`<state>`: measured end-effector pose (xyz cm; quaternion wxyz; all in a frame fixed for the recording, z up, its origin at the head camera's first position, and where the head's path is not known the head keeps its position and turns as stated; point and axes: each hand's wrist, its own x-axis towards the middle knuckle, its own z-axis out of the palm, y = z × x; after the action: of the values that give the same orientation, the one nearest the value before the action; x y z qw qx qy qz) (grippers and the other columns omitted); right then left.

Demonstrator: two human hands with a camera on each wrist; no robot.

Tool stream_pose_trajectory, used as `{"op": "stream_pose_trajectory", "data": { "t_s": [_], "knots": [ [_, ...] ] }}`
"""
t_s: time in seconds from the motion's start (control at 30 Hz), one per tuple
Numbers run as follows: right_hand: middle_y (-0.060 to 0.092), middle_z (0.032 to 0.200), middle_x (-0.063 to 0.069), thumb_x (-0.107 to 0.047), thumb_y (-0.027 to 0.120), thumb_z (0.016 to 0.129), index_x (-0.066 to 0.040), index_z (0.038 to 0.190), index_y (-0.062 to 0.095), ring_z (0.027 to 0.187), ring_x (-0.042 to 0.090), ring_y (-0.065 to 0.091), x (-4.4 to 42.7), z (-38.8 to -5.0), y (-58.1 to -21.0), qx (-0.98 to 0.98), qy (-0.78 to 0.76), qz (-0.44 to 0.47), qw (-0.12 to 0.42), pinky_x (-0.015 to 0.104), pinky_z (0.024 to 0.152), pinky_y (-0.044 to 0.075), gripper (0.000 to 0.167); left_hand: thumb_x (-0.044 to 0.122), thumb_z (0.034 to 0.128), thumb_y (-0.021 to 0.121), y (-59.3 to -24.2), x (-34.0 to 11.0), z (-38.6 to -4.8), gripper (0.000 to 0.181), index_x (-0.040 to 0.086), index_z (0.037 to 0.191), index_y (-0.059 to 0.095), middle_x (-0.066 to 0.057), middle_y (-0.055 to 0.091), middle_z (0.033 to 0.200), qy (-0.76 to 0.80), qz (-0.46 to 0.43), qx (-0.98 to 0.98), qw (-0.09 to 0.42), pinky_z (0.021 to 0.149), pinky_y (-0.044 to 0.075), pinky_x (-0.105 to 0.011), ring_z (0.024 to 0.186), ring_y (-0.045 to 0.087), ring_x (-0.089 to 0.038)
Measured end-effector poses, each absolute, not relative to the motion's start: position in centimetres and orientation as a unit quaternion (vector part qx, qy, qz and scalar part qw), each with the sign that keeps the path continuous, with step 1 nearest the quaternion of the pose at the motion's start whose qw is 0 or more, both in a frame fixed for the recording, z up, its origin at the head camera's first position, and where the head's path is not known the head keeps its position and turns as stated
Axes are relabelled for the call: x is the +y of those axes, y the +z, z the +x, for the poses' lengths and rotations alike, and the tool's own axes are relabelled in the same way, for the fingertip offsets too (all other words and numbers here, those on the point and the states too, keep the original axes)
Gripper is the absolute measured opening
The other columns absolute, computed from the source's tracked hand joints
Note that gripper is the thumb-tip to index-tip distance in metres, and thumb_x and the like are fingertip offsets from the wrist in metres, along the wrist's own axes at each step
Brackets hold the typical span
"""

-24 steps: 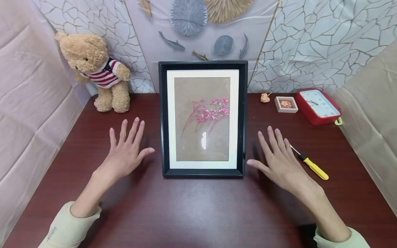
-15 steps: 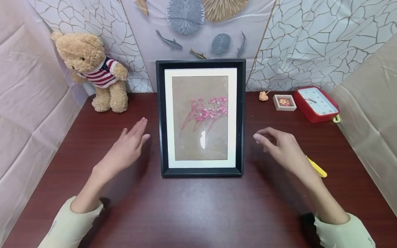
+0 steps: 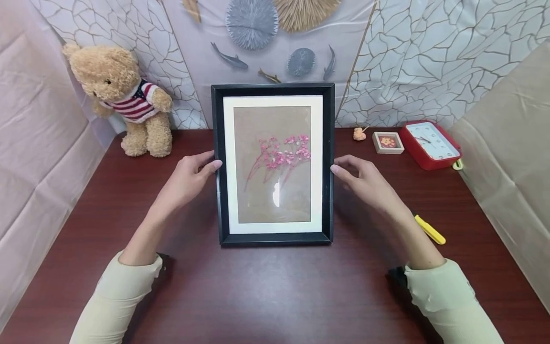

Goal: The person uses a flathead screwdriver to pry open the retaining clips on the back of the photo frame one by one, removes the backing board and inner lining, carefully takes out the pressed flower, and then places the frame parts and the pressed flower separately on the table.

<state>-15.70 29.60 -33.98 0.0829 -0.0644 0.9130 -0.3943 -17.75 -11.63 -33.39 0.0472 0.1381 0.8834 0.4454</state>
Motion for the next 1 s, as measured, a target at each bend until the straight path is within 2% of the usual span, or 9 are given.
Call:
{"op": "stream_pose_trajectory", "data": {
  "t_s": [0.07, 0.2, 0.47, 0.7, 0.83, 1.0],
  "knots": [
    [0.065, 0.091, 0.014, -0.036, 0.059, 0.115, -0.005, 0.151, 0.057, 0.080, 0.025, 0.062, 29.5, -16.0, -34.0, 0.900, -0.421, -0.070, 0.088, 0.031, 0.069, 0.054, 0.048, 0.018, 0.1148, 0.060, -33.4, -11.6, -17.7, 0.054, -0.009, 0.161, 0.047, -0.027, 0.059, 0.157, 0.467, 0.134, 0.872, 0.055, 0.122, 0.048, -0.053, 0.146, 0.060, -0.036],
    [0.064, 0.087, 0.007, -0.031, 0.061, 0.114, -0.004, 0.140, 0.059, 0.080, 0.021, 0.062, 29.4, -16.7, -34.2, 0.871, -0.475, -0.076, 0.097, 0.028, 0.069, 0.055, 0.037, 0.013, 0.1130, 0.062, -33.4, -11.5, -17.6, 0.054, -0.008, 0.161, 0.048, -0.028, 0.063, 0.152, 0.504, 0.124, 0.852, 0.067, 0.117, 0.053, -0.053, 0.138, 0.067, -0.039],
    [0.064, 0.083, 0.000, -0.021, 0.063, 0.113, -0.006, 0.124, 0.061, 0.073, 0.018, 0.059, 29.3, -16.4, -33.4, 0.869, -0.479, -0.104, 0.064, 0.027, 0.068, 0.054, 0.019, 0.010, 0.1107, 0.065, -33.4, -11.5, -17.3, 0.052, -0.006, 0.159, 0.052, -0.027, 0.070, 0.143, 0.513, 0.126, 0.849, 0.032, 0.111, 0.057, -0.054, 0.129, 0.073, -0.037],
    [0.065, 0.083, 0.001, -0.013, 0.066, 0.110, -0.009, 0.120, 0.059, 0.074, 0.017, 0.061, 28.9, -15.6, -32.4, 0.875, -0.469, -0.121, 0.017, 0.024, 0.068, 0.055, 0.013, 0.003, 0.1061, 0.070, -33.0, -11.5, -16.8, 0.048, -0.006, 0.152, 0.060, -0.026, 0.075, 0.135, 0.522, 0.144, 0.839, -0.055, 0.109, 0.058, -0.052, 0.127, 0.074, -0.036],
    [0.066, 0.082, -0.004, -0.006, 0.070, 0.107, -0.010, 0.118, 0.060, 0.074, 0.011, 0.062, 28.9, -15.2, -32.0, 0.875, -0.465, -0.132, -0.024, 0.020, 0.069, 0.054, 0.015, -0.001, 0.1019, 0.074, -33.0, -11.4, -16.5, 0.042, -0.005, 0.144, 0.068, -0.023, 0.078, 0.128, 0.533, 0.167, 0.822, -0.106, 0.105, 0.060, -0.048, 0.123, 0.076, -0.033],
    [0.068, 0.083, -0.008, 0.007, 0.072, 0.100, -0.003, 0.117, 0.061, 0.072, 0.006, 0.064, 28.8, -14.9, -32.3, 0.873, -0.453, -0.162, -0.083, 0.017, 0.068, 0.050, 0.023, -0.010, 0.0973, 0.075, -33.3, -11.4, -16.2, 0.032, -0.007, 0.129, 0.071, -0.023, 0.080, 0.121, 0.538, 0.197, 0.806, -0.147, 0.101, 0.062, -0.045, 0.118, 0.078, -0.034]
  ]
}}
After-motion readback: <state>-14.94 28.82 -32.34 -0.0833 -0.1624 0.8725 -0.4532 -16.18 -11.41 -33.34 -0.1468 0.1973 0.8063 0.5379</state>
